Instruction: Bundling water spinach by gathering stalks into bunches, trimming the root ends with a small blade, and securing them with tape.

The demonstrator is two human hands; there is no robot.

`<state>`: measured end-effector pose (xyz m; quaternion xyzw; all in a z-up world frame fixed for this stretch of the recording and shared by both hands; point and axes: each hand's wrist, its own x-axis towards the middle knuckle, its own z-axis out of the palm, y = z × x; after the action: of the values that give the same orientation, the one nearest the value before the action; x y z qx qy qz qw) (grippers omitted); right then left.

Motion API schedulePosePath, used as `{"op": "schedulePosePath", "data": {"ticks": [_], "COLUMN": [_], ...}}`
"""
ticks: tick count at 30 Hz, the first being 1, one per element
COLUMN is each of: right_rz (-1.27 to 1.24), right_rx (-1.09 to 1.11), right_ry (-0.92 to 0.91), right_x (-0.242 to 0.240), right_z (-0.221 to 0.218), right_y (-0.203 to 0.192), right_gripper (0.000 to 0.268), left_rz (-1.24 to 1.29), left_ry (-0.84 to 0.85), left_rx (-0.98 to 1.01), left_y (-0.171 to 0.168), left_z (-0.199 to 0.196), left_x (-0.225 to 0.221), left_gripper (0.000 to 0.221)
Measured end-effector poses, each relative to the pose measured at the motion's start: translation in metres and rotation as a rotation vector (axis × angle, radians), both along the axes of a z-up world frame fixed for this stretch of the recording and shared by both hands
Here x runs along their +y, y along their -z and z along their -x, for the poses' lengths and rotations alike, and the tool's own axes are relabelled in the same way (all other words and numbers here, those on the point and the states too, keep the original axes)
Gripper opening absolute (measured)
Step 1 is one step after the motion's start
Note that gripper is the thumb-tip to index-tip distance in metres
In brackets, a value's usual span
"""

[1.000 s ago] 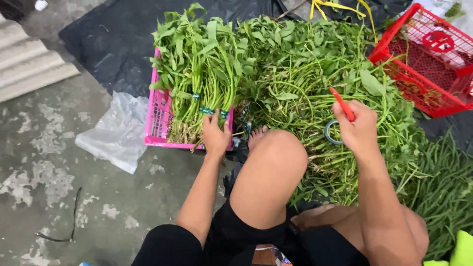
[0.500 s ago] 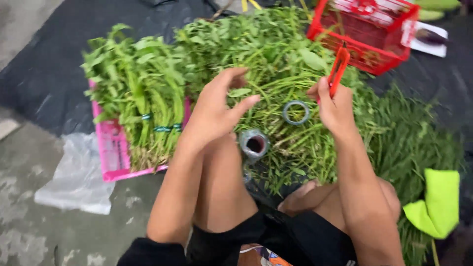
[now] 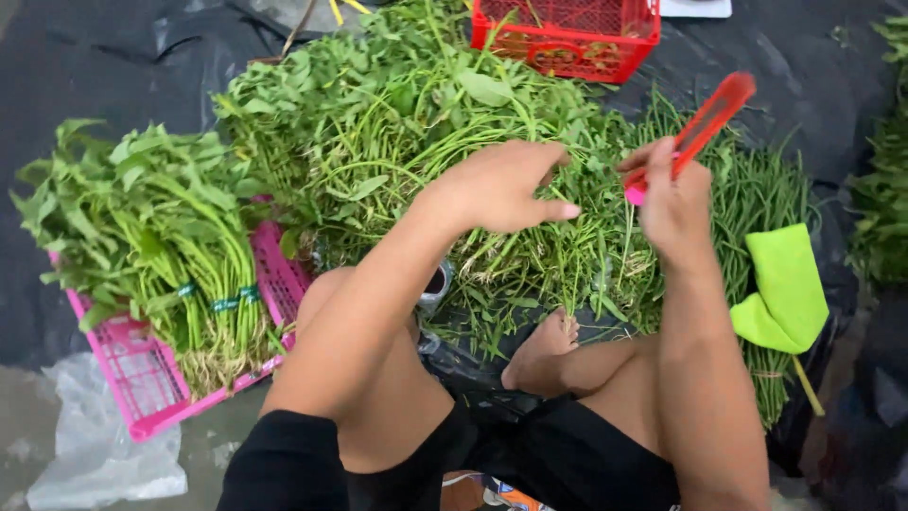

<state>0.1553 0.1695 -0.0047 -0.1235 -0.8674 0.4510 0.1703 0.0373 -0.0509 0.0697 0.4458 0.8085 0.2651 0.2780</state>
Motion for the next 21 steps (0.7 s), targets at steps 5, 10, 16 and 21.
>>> {"op": "schedulePosePath", "data": {"ticks": [5,10,16,21], "right_rz": [0.042,0.098,0.117,0.035], "right_rx": [-0.009,-0.034,-0.192,-0.252], "right_ry": [0.076,0.133,0.029,-0.051], "right_x": [0.040,0.029,-0.005,-0.031], "right_z": [-0.011,-0.004,0.017,0.032], "right_y": [-0.009,-0.024,-0.047,-0.060], "right_gripper": [0.060,0.055,0.062,0.061], "left_rz": [0.173,0.209,0.361,0.345], "left_ry": [0.112,0.117,0.147,0.180], "left_rx": [-0.131,-0.154,-0.032,-0.088], "left_y": [-0.001,-0.009,-0.011,-0.013], "left_z": [-0.006,0.003,0.007,0.006], "left_x": [0.018,0.029,0.024,0.029], "left_gripper": [0.063,0.063,0.067,0.068]}}
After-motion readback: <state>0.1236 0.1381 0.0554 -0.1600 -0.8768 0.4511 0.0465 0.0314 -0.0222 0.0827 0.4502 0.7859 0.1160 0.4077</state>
